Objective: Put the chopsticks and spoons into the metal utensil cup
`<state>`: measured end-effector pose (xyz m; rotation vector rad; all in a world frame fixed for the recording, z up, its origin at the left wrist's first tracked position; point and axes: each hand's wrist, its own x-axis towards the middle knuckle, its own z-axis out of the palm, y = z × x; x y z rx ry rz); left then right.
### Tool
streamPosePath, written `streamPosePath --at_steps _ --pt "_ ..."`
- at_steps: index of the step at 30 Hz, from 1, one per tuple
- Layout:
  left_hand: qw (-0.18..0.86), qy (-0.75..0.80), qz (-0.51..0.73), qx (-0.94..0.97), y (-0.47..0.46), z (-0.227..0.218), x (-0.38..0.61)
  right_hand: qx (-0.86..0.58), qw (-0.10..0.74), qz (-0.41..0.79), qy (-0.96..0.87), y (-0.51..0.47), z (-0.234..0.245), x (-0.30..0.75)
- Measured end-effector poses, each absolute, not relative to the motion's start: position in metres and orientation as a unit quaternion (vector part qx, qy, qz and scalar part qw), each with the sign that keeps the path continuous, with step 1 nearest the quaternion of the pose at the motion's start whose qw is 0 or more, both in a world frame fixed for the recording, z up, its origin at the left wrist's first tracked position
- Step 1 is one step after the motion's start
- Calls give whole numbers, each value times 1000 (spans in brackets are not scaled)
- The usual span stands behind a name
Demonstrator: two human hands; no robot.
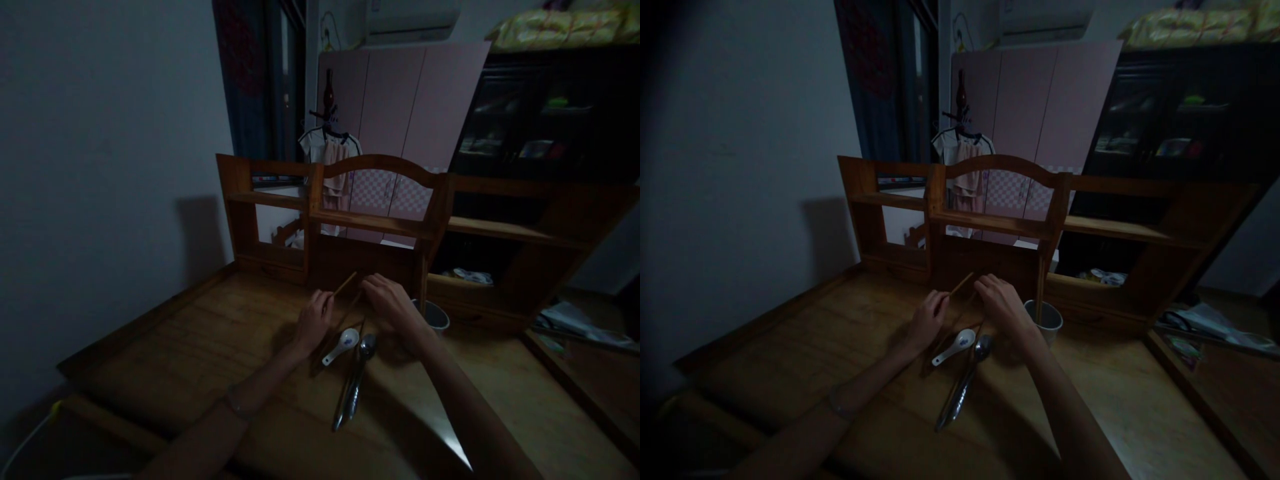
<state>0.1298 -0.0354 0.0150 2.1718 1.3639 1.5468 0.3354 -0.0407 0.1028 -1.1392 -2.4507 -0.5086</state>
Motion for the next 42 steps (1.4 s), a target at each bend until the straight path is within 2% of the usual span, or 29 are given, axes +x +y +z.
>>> streamPosePath --at_steps 8,15,19,26,29,32,35,38,42 --pt "45 365 621 693 -49 30 128 -372 374 -114 -842 -65 148 353" --pt "82 373 584 716 -58 25 134 -358 529 -66 -767 -84 180 367" --pt "92 394 574 712 -65 32 133 -349 576 -2 -739 -88 188 379" --pt "27 278 577 768 -76 26 135 -329 563 173 -738 -98 195 381" --pt "35 232 580 780 -87 25 138 -341 558 209 -728 -104 198 382" --pt "115 286 615 726 -102 34 143 -351 527 241 -736 -113 203 387" --pt "256 292 641 662 -113 46 154 -350 473 288 -755 -122 208 390" --pt "392 281 618 621 -119 54 168 -345 431 322 -769 -127 211 385" --pt "440 315 536 648 -123 51 180 -354 373 345 -785 -124 206 374"
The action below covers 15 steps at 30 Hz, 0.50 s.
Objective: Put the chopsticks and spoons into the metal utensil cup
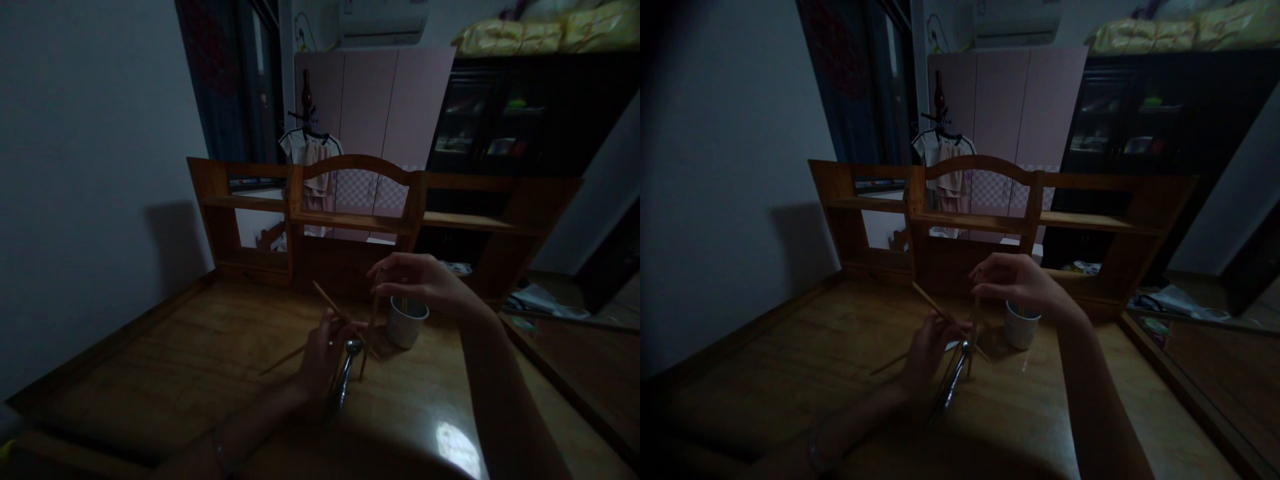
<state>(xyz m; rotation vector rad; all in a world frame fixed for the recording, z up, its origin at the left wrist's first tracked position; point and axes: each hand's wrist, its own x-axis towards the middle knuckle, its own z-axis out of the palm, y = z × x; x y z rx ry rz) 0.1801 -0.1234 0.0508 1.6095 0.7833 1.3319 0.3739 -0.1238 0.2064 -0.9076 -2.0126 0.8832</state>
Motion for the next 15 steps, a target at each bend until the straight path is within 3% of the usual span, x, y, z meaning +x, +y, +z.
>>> streamPosePath --at_steps 4,15 --pt "422 323 473 703 -125 44 182 -350 365 349 -789 -115 197 369" --pt "369 321 455 744 -123 47 176 -340 366 360 -788 -112 192 367"
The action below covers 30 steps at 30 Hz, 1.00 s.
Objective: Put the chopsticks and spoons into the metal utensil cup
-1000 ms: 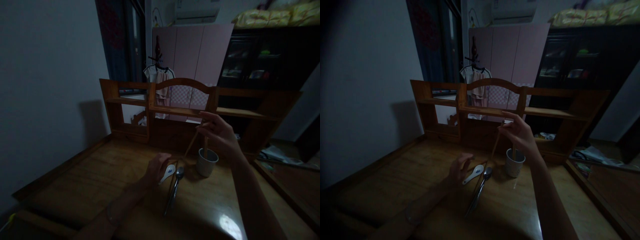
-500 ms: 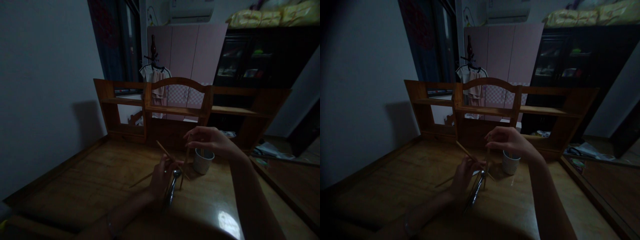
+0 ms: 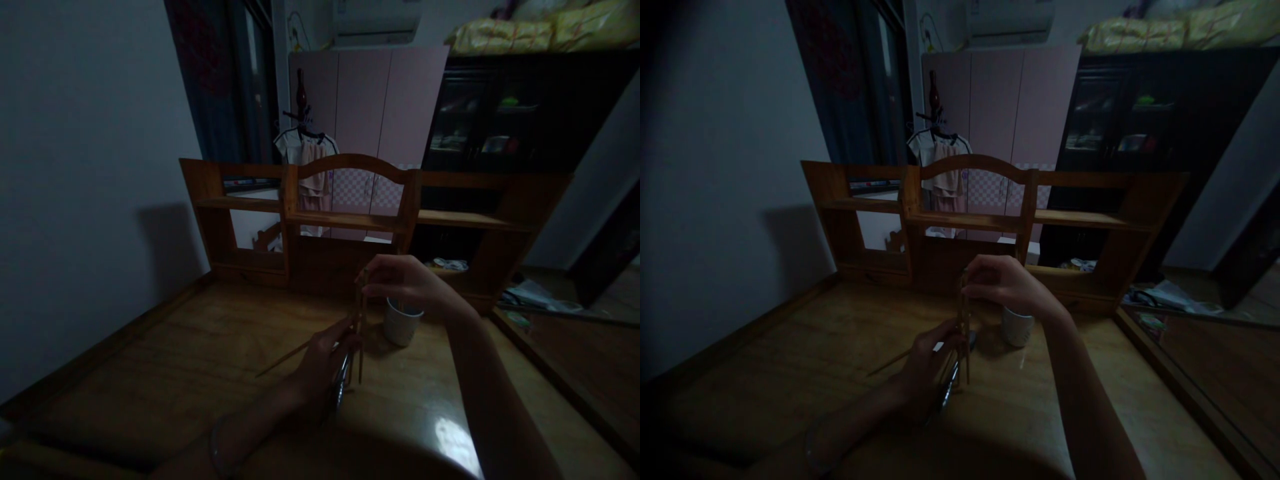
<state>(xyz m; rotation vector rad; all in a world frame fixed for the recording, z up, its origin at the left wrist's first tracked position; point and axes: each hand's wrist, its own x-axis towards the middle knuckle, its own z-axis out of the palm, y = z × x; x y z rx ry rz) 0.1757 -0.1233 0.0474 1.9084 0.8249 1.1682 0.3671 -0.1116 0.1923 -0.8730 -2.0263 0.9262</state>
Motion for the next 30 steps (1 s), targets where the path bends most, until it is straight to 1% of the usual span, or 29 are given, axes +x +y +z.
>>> streamPosePath --at_steps 4,8,12,17,23,30 --pt "370 318 450 748 -125 50 174 -341 352 362 -793 -112 191 367" --pt "369 316 449 749 -122 43 174 -337 330 390 -791 -108 187 369" --pt "345 321 415 779 -117 34 174 -329 317 408 -791 -105 186 373" --pt "339 338 380 792 -116 33 173 -344 286 364 -817 -109 191 376" --pt "334 333 368 801 -119 38 173 -347 264 306 -847 -117 199 373" --pt "323 340 358 807 -119 39 173 -369 269 321 -829 -122 195 369"
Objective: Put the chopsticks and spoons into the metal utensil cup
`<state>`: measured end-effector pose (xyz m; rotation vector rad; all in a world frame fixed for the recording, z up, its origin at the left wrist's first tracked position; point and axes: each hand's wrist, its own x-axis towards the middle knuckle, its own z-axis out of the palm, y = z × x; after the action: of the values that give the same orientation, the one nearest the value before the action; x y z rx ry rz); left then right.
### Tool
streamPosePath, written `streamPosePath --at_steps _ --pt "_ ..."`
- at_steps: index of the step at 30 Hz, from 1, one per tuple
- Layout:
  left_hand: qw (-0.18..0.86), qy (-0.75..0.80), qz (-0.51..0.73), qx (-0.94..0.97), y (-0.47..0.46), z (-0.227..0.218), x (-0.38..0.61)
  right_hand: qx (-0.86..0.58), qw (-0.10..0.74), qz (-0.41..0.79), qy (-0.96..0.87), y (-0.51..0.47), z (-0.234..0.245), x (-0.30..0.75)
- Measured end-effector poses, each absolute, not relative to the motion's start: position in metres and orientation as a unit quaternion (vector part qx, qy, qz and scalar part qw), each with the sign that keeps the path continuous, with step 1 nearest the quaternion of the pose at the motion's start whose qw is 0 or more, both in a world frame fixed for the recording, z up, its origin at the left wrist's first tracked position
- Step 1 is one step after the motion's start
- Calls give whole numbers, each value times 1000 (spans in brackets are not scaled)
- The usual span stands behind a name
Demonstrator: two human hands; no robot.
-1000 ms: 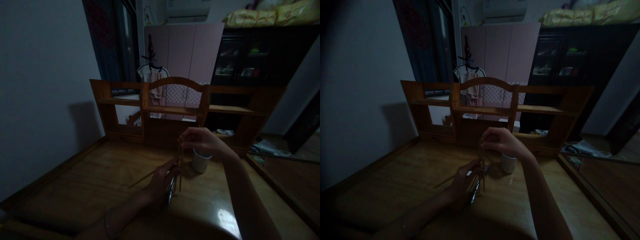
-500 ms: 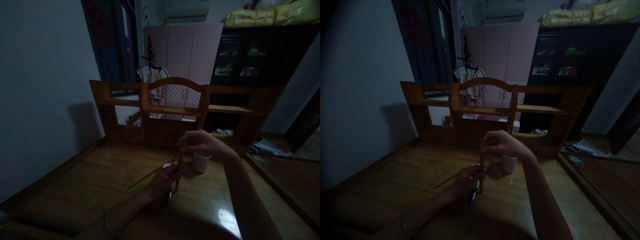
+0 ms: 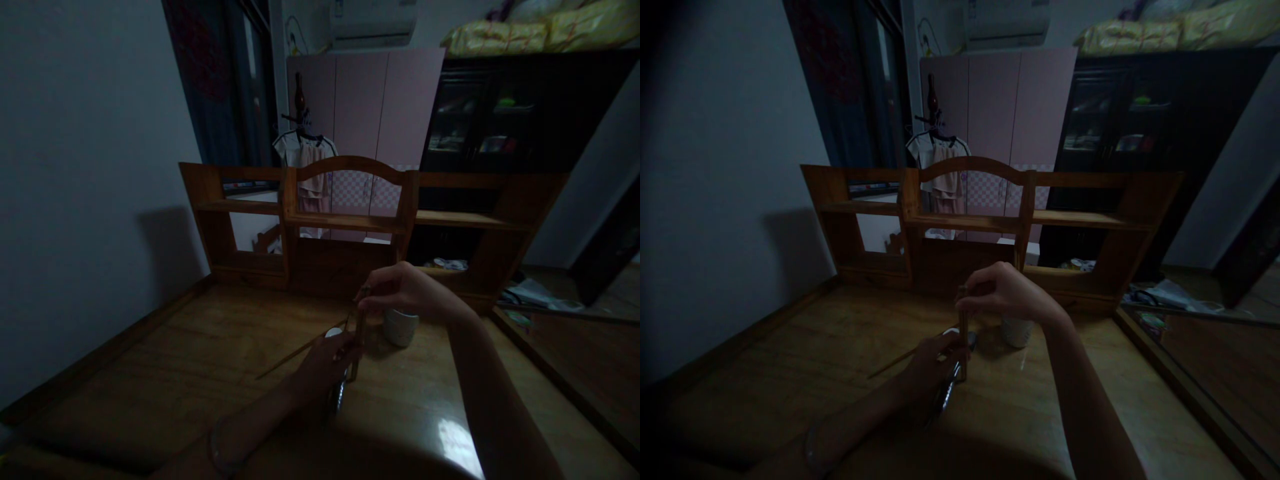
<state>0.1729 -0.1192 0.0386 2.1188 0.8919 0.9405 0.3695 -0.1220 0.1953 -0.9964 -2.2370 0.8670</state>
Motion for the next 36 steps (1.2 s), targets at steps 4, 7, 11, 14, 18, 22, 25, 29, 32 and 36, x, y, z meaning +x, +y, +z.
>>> streamPosePath --at_steps 4,7,11,14,18,22,25,29,32,36 --pt "312 331 365 813 -118 36 174 -380 267 308 -830 -123 195 370" --pt "319 323 370 811 -116 33 175 -381 273 304 -829 -123 196 369" --pt "337 313 371 807 -113 31 176 -383 275 300 -829 -120 195 366" --pt "343 308 368 808 -114 31 176 -393 275 283 -831 -118 191 363" --pt "335 313 360 813 -114 31 176 -407 267 253 -836 -117 186 360" --pt "320 321 354 818 -114 30 176 -408 258 256 -838 -120 188 360" --pt "316 325 351 820 -114 29 176 -407 247 263 -839 -121 190 362" --pt "321 324 350 818 -114 28 176 -412 244 269 -836 -120 189 363" --pt "325 321 353 816 -113 28 177 -411 246 266 -837 -119 188 363" --pt "317 325 350 819 -113 29 176 -397 243 268 -843 -119 189 362"
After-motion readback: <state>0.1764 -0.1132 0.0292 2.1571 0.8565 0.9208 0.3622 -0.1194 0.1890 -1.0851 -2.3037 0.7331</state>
